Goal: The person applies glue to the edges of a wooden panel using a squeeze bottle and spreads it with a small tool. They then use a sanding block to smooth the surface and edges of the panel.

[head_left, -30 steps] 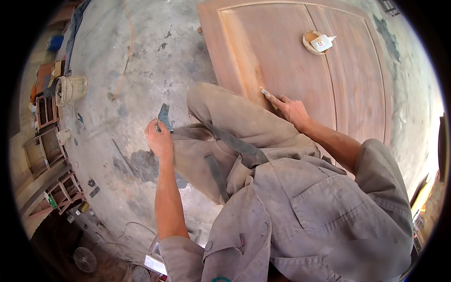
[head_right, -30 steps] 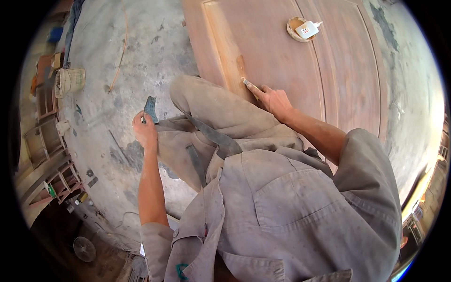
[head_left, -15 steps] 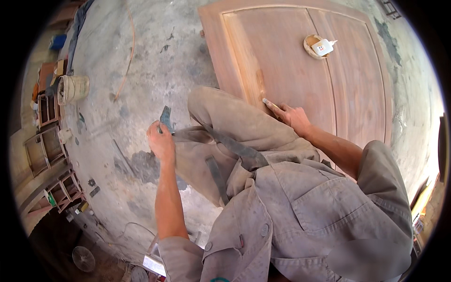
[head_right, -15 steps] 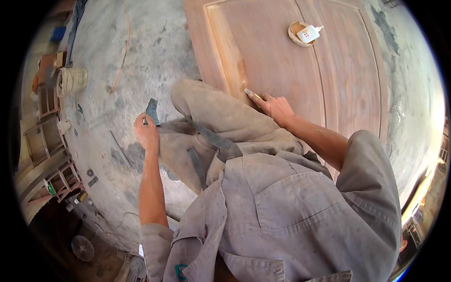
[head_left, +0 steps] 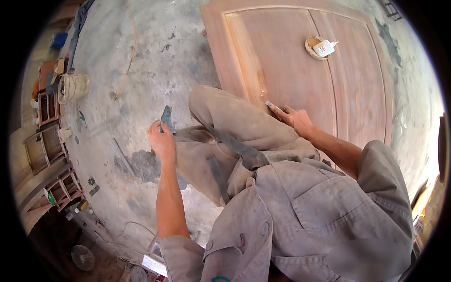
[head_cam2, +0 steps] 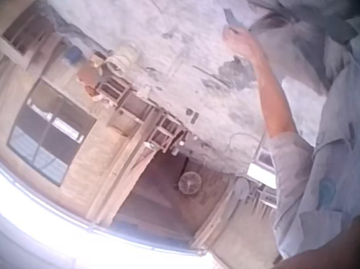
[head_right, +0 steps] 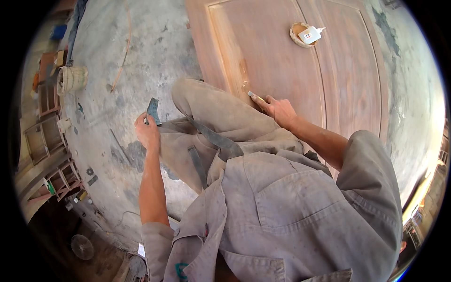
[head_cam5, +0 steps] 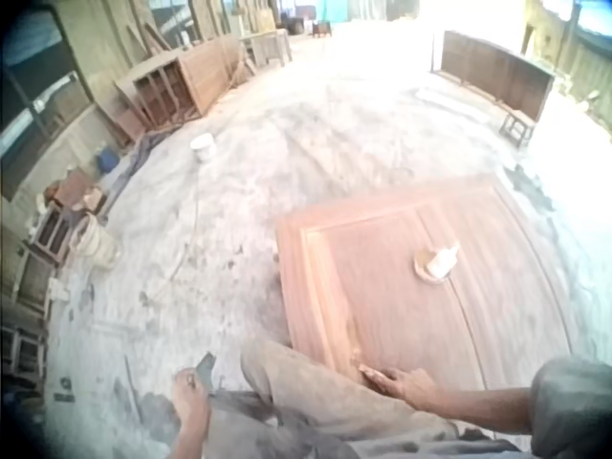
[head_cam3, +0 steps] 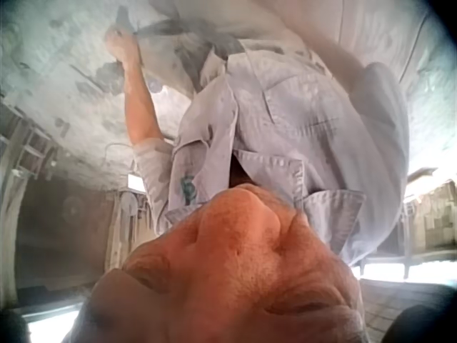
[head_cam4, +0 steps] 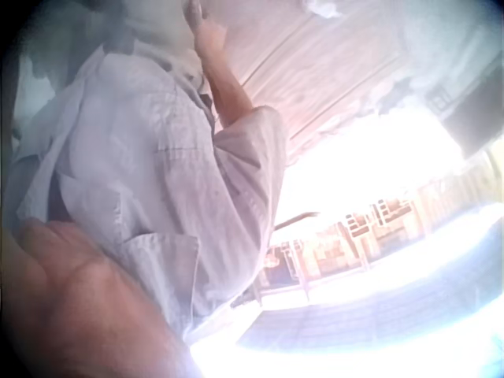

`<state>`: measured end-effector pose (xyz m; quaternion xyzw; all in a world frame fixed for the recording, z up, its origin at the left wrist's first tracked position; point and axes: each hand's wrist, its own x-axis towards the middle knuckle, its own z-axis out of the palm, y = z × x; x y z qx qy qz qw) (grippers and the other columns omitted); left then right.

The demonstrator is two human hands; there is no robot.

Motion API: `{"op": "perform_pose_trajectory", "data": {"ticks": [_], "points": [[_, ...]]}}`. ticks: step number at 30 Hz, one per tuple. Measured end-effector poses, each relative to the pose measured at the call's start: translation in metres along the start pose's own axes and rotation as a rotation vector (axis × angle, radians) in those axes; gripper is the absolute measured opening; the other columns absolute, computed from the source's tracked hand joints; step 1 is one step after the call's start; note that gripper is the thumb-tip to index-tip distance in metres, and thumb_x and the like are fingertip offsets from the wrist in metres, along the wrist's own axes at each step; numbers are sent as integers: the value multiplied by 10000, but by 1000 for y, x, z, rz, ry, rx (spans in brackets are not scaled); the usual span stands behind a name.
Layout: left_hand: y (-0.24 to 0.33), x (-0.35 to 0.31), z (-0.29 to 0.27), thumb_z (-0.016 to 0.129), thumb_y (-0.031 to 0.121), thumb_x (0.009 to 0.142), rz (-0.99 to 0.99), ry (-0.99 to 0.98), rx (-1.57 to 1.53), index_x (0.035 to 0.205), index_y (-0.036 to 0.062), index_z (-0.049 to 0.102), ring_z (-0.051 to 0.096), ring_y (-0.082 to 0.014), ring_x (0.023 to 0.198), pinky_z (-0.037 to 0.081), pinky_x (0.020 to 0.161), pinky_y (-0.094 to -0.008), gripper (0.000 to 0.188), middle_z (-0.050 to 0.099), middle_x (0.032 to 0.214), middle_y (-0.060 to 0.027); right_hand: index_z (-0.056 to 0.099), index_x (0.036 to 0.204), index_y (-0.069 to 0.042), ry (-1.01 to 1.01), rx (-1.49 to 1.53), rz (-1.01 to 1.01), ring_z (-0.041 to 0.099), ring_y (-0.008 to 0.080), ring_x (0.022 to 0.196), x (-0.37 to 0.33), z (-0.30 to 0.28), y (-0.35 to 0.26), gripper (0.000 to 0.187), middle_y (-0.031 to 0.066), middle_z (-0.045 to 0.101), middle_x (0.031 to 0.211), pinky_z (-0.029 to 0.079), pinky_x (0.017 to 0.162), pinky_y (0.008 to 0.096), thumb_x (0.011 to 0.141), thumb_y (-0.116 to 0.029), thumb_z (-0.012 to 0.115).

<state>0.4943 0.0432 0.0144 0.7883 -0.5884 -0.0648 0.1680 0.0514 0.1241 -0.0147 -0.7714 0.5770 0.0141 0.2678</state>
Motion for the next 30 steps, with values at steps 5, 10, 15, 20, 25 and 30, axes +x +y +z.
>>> {"op": "perform_pose_trajectory", "data": {"ticks": [5, 10, 15, 20, 25, 30], "points": [[-4, 1, 1, 653, 176, 949, 35, 12, -9, 1111, 24, 714, 644, -372, 1108, 521, 930, -473, 230, 709, 1166, -169, 343, 1608, -271, 95, 38, -9, 679, 372, 733, 18, 3, 1, 698, 143, 641, 1008, 545, 623, 467, 959, -205, 591], [-2, 5, 0, 651, 191, 951, 22, 6, 0, 1118, 42, 715, 648, -370, 1100, 522, 923, -469, 233, 703, 1173, -165, 344, 1606, -259, 46, -17, -6, 683, 363, 737, 14, 0, -3, 696, 144, 650, 1010, 531, 601, 463, 957, -214, 591], [0, 0, 2, 648, 186, 951, -36, -16, -31, 1124, 47, 711, 644, -359, 1128, 521, 936, -470, 231, 700, 1199, -147, 337, 1608, -241, -3, 21, -7, 680, 365, 741, 13, -2, -1, 691, 159, 655, 1038, 527, 609, 466, 961, -226, 580], [-3, 1, 1, 647, 194, 953, -16, -4, 1, 1123, 43, 713, 643, -355, 1138, 522, 941, -471, 238, 694, 1220, -144, 341, 1606, -222, 31, 27, -54, 680, 365, 747, 10, 0, -3, 682, 154, 646, 1044, 527, 616, 458, 964, -230, 570], [-3, 4, 2, 647, 192, 952, -11, -17, 11, 1119, 36, 714, 644, -359, 1132, 523, 940, -472, 239, 699, 1210, -153, 345, 1603, -224, -110, 24, -3, 683, 366, 795, 0, -10, -8, 671, 158, 641, 1040, 532, 637, 456, 966, -239, 558], [0, 3, 0, 643, 186, 953, 19, -7, 7, 1105, 31, 714, 643, -366, 1129, 520, 945, -469, 229, 700, 1202, -165, 341, 1602, -237, 22, 37, -67, 682, 372, 799, 12, 2, -3, 666, 155, 639, 1042, 542, 650, 464, 971, -244, 552]]}}
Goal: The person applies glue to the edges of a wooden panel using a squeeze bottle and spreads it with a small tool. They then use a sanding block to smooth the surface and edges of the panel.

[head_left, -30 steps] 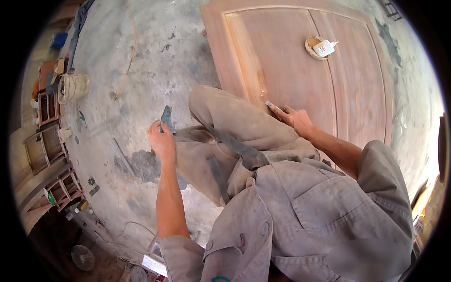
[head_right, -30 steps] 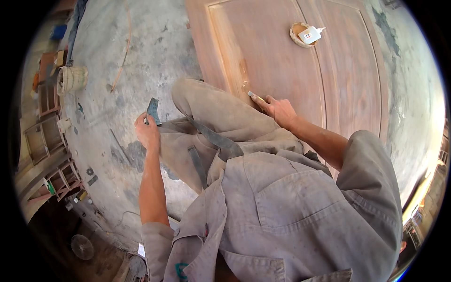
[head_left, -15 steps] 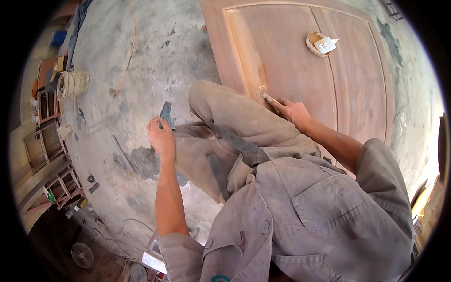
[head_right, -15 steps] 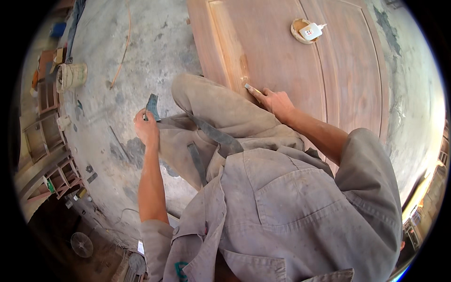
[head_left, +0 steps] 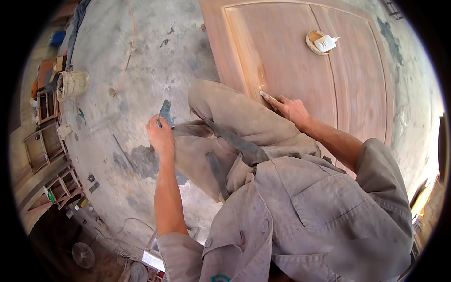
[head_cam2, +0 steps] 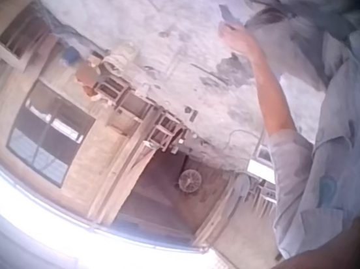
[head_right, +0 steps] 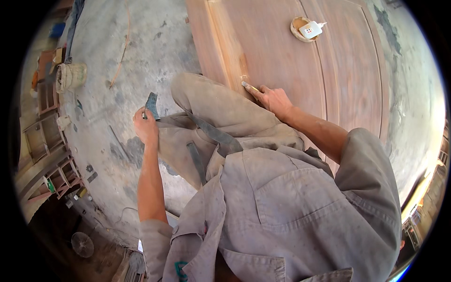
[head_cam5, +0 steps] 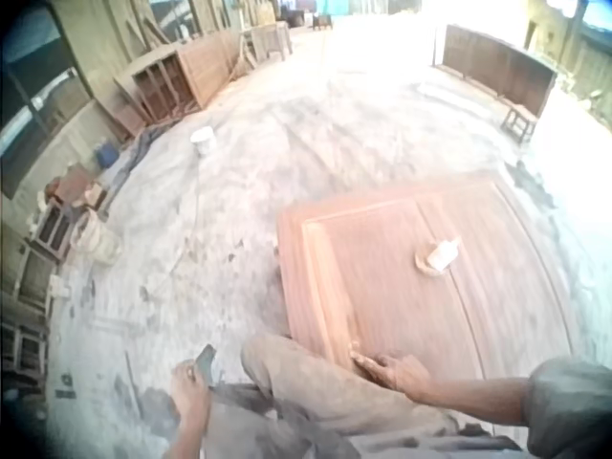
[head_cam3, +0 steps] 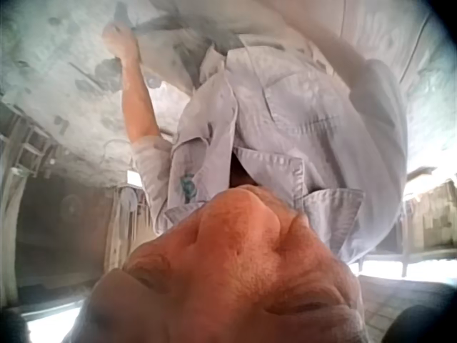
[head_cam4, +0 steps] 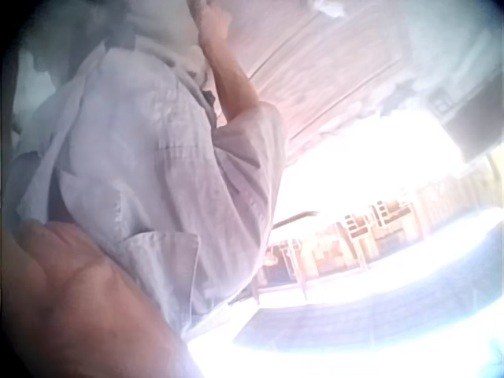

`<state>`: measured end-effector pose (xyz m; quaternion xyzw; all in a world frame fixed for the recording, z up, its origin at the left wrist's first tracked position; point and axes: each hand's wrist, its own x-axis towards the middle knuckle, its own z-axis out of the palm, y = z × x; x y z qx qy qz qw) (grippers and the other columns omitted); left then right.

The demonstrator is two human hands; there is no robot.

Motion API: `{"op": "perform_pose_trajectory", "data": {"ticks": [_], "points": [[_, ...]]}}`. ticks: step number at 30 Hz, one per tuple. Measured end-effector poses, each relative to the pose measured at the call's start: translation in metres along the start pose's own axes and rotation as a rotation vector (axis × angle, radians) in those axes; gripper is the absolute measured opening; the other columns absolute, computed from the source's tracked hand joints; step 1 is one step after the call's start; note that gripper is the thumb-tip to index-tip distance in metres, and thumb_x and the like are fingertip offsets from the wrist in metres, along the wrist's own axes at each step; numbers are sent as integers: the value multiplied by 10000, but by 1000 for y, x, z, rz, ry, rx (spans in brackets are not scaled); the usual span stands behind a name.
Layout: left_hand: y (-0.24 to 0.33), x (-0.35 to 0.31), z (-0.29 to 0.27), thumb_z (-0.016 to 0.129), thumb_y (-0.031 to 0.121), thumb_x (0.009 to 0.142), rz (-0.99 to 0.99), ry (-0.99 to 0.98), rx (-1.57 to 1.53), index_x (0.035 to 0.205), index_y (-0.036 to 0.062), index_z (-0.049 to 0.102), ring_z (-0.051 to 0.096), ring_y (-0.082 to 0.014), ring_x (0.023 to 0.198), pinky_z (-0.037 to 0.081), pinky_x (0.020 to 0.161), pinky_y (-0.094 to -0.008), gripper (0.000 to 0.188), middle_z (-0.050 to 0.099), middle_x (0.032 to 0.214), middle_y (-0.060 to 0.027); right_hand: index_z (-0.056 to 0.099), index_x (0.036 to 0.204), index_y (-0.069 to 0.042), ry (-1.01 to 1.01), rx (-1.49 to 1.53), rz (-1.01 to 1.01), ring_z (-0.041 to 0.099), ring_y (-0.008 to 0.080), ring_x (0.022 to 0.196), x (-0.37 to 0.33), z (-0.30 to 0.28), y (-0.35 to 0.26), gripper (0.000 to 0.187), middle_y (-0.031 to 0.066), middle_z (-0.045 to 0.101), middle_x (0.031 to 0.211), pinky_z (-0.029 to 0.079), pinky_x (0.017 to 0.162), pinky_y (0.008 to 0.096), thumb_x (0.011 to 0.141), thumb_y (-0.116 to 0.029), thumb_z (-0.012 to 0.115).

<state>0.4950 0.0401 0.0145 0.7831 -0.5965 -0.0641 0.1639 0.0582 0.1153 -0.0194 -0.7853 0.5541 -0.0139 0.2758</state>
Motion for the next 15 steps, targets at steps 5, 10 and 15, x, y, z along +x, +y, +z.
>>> {"op": "perform_pose_trajectory", "data": {"ticks": [5, 10, 15], "points": [[-1, 0, -1, 638, 181, 955, 18, -1, -9, 1096, 20, 712, 639, -370, 1133, 519, 948, -471, 227, 704, 1192, -171, 332, 1607, -250, -148, -37, 47, 678, 379, 767, -10, -9, -5, 673, 156, 638, 1044, 542, 637, 469, 971, -249, 555], [-7, -3, 1, 638, 182, 957, 28, 6, -13, 1097, 12, 709, 636, -370, 1138, 519, 950, -472, 231, 704, 1192, -173, 314, 1617, -275, -61, -8, -1, 677, 370, 743, -6, -6, -6, 680, 156, 634, 1032, 514, 577, 484, 980, -229, 547], [-2, -1, 2, 644, 181, 957, 12, -6, -20, 1106, 9, 705, 636, -361, 1144, 519, 951, -471, 236, 699, 1197, -174, 315, 1617, -275, -45, -22, -4, 687, 361, 756, 0, -8, -3, 680, 164, 641, 1027, 505, 564, 479, 980, -218, 544]]}}
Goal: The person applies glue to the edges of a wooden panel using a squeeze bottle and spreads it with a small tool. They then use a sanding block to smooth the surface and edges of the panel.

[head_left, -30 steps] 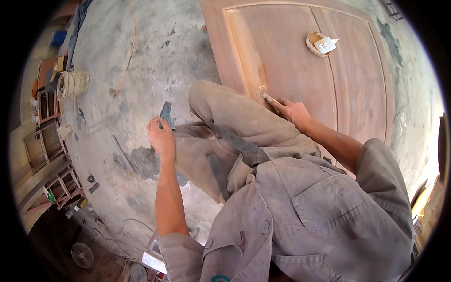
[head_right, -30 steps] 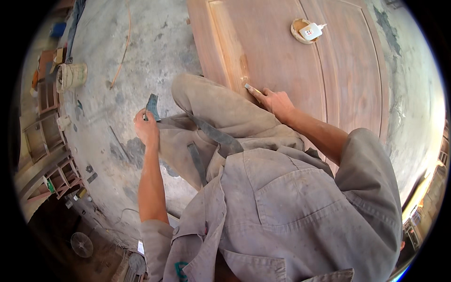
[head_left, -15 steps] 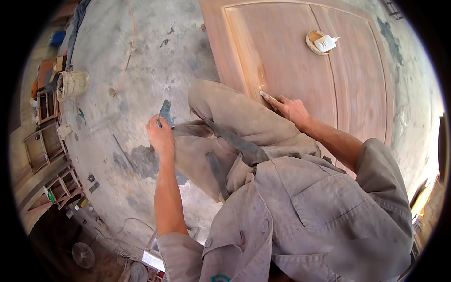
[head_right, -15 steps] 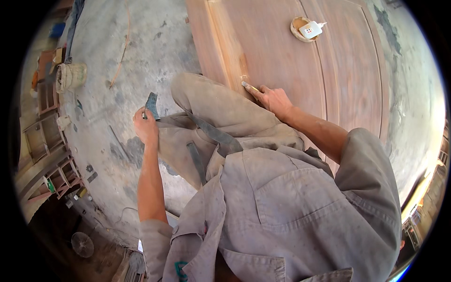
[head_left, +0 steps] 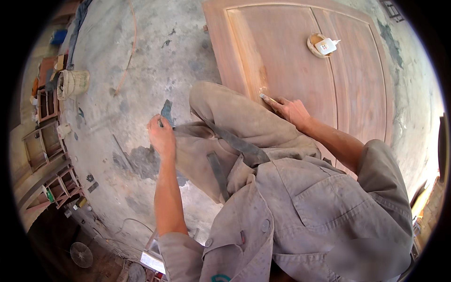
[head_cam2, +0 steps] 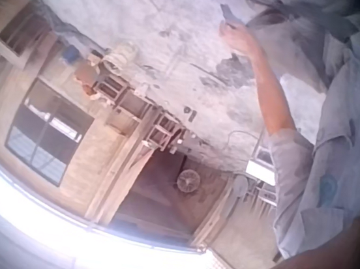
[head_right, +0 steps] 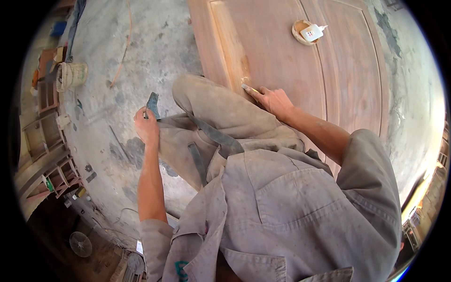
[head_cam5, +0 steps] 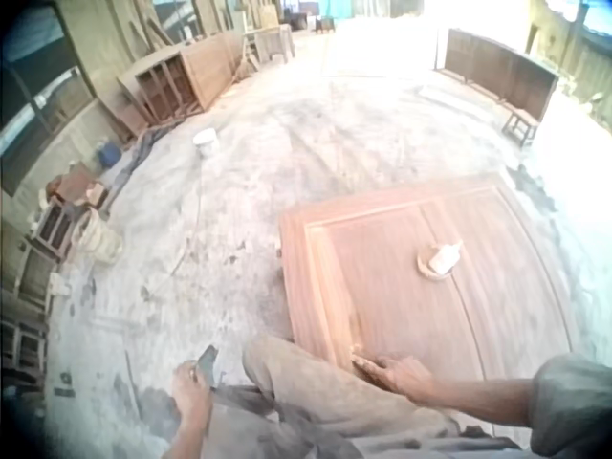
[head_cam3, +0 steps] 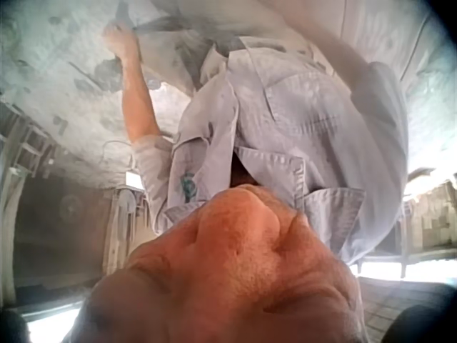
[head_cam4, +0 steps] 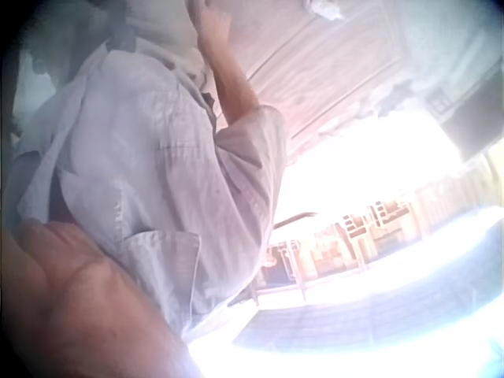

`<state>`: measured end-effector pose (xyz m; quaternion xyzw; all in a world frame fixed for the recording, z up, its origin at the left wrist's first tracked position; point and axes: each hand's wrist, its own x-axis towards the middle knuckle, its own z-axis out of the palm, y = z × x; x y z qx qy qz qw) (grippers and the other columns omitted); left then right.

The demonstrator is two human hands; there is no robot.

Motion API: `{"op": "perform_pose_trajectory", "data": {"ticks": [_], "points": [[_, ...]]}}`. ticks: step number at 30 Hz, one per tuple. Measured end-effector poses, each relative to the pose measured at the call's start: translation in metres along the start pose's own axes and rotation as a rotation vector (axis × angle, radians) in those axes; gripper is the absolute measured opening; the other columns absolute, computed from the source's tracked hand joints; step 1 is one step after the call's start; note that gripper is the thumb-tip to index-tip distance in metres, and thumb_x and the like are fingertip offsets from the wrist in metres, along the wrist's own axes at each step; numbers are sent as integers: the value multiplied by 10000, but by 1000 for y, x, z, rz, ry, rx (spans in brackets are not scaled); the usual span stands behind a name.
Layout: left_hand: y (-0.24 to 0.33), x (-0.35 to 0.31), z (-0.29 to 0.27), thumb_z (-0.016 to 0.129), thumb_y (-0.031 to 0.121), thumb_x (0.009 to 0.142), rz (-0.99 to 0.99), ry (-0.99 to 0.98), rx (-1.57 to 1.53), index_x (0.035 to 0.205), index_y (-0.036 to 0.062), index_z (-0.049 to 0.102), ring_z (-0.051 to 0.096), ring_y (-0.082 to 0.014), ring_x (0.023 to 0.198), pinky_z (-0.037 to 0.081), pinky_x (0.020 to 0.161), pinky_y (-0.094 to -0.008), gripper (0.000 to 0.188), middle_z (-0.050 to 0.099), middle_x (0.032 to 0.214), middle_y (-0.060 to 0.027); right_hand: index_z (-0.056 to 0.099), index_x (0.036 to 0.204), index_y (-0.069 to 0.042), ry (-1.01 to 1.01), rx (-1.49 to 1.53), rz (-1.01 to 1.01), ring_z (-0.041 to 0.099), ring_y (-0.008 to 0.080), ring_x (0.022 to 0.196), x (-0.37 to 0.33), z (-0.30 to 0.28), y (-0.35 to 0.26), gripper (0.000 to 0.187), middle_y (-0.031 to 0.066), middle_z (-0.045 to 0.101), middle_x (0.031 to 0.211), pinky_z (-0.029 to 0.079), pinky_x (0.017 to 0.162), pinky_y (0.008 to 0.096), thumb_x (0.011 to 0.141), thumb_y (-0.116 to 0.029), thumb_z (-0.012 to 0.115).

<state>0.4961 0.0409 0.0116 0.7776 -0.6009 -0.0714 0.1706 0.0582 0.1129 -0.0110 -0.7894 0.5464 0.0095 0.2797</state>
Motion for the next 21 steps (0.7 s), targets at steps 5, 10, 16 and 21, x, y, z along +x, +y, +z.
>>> {"op": "perform_pose_trajectory", "data": {"ticks": [5, 10, 16, 21], "points": [[-1, 0, -3, 646, 183, 956, 23, -10, 14, 1121, 21, 703, 639, -366, 1131, 524, 940, -465, 238, 693, 1205, -170, 330, 1612, -260, -28, -12, -10, 689, 353, 755, -13, 2, -3, 669, 159, 653, 1023, 519, 582, 458, 980, -229, 548], [0, -3, -3, 645, 176, 954, 5, 14, -2, 1121, 21, 702, 640, -375, 1124, 523, 938, -468, 235, 695, 1198, -167, 336, 1610, -254, 95, 16, 3, 698, 358, 780, 6, 7, 1, 671, 153, 666, 1050, 530, 599, 461, 976, -230, 554], [2, 2, -2, 642, 175, 953, 15, 2, 11, 1109, 22, 703, 637, -373, 1125, 519, 935, -470, 227, 700, 1189, -162, 341, 1608, -253, 80, -4, 70, 698, 367, 792, 5, 9, 3, 679, 160, 666, 1067, 544, 622, 469, 967, -217, 562], [-1, 2, -2, 639, 163, 951, 60, 16, -12, 1087, 19, 705, 633, -365, 1133, 516, 937, -471, 208, 709, 1176, -154, 344, 1605, -252, 15, 8, 100, 699, 371, 797, -2, -2, -7, 687, 165, 668, 1062, 555, 639, 474, 955, -193, 560]]}}
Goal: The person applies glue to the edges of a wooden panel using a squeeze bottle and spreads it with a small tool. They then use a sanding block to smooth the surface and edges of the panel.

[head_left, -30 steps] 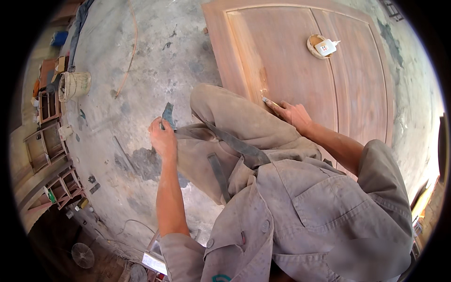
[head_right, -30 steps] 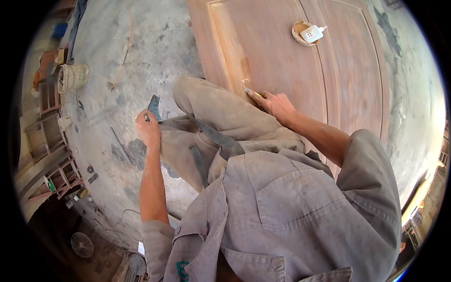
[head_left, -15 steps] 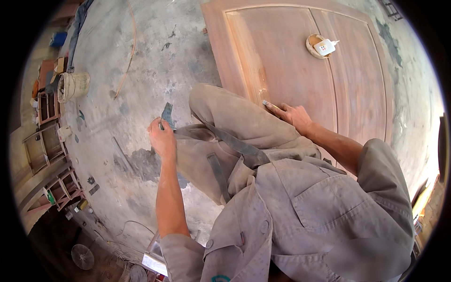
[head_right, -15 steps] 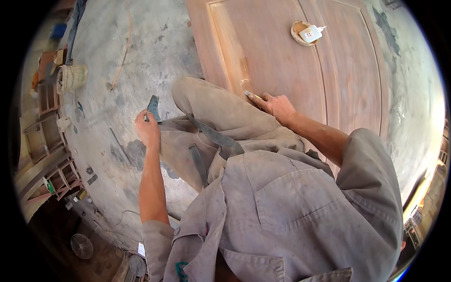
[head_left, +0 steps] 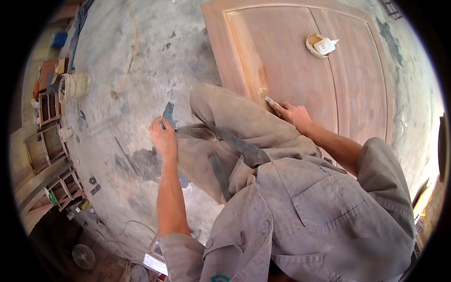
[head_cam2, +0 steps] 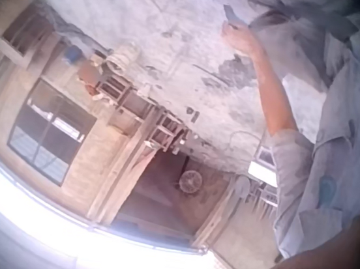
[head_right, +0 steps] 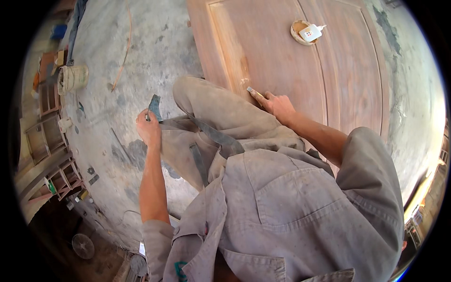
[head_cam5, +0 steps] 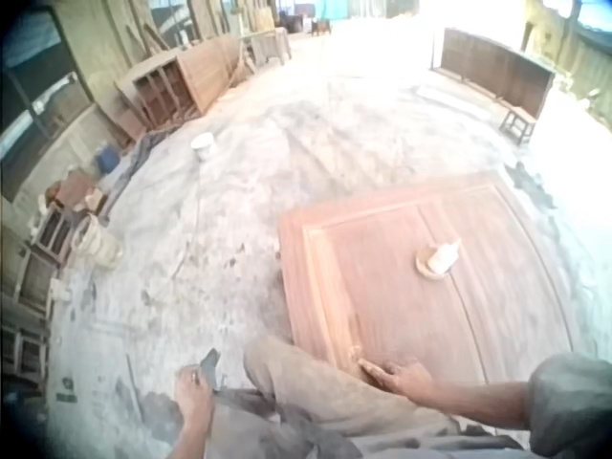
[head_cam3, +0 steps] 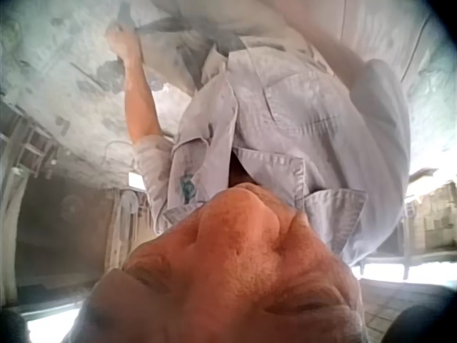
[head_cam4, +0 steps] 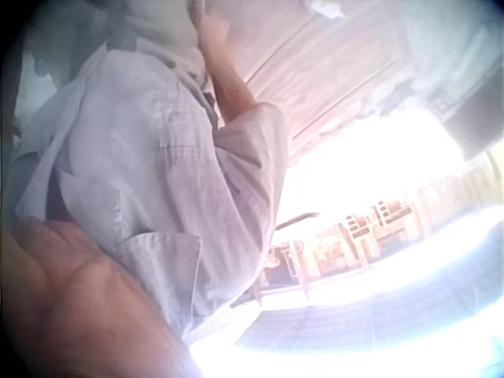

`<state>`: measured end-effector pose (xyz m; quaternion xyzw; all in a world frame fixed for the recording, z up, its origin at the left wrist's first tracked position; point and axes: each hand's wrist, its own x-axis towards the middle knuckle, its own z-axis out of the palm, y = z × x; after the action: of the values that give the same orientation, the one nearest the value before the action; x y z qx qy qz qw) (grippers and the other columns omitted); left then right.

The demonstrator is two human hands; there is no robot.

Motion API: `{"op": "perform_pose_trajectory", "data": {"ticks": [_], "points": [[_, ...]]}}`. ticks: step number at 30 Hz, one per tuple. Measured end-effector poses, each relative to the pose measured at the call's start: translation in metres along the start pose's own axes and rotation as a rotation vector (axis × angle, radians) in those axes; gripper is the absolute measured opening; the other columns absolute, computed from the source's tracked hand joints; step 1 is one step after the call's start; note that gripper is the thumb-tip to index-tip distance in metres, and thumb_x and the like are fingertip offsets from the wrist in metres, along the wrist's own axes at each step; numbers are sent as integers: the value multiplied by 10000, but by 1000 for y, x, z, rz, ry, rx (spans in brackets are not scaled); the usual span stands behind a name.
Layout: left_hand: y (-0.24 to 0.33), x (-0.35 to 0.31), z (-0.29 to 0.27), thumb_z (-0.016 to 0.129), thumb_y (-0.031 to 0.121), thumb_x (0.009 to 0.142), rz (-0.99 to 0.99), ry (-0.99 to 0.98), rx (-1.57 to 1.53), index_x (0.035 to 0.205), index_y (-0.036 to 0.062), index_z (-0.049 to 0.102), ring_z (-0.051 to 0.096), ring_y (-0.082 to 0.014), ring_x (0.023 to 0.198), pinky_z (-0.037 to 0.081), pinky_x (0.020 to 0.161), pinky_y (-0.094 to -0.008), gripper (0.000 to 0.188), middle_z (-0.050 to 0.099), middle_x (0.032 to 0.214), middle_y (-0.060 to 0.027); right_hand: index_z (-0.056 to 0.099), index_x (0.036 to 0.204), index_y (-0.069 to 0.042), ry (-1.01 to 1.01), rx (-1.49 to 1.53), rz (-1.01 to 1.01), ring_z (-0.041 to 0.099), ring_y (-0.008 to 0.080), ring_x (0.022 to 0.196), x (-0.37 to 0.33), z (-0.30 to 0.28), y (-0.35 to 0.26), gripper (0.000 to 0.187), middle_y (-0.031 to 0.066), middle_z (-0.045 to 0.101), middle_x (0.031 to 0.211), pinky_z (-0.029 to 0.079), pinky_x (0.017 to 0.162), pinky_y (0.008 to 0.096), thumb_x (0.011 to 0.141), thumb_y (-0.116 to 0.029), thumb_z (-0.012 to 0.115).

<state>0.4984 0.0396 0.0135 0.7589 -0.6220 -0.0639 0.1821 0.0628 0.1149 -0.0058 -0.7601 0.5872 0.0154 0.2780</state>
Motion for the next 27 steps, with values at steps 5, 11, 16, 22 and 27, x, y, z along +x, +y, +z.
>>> {"op": "perform_pose_trajectory", "data": {"ticks": [5, 11, 16, 22, 27], "points": [[6, 2, 1, 640, 155, 950, 2, 4, 12, 1089, 16, 706, 635, -360, 1133, 518, 941, -468, 208, 711, 1168, -153, 408, 1574, -275, 278, 40, -85, 684, 374, 731, 21, 13, 6, 685, 160, 670, 992, 554, 609, 482, 926, -154, 595], [-5, -2, 4, 650, 197, 954, -10, 27, -28, 1108, 30, 723, 650, -377, 1097, 517, 929, -469, 238, 702, 1167, -183, 478, 1525, -226, 218, 53, 78, 673, 397, 732, 6, 14, 10, 716, 160, 665, 962, 552, 601, 490, 851, -77, 668], [-7, -1, 8, 652, 187, 952, -3, 24, -24, 1105, 31, 723, 649, -376, 1102, 519, 929, -467, 230, 703, 1166, -181, 497, 1515, -249, 344, 40, 71, 670, 396, 697, 24, 23, 15, 681, 159, 665, 941, 544, 577, 491, 871, -87, 643], [-2, 2, 8, 652, 163, 945, -16, 1, 3, 1104, 29, 712, 639, -355, 1129, 520, 946, -465, 217, 709, 1183, -153, 517, 1504, -243, 316, 29, 118, 657, 409, 671, 20, 13, 8, 682, 163, 660, 928, 531, 559, 506, 856, -70, 642], [1, 5, 8, 654, 165, 942, -1, 7, -2, 1088, 24, 717, 640, -357, 1129, 518, 952, -467, 212, 712, 1185, -154, 512, 1509, -231, 365, 48, 95, 649, 421, 660, 34, 18, 15, 679, 174, 661, 928, 530, 565, 516, 860, -74, 634]]}}
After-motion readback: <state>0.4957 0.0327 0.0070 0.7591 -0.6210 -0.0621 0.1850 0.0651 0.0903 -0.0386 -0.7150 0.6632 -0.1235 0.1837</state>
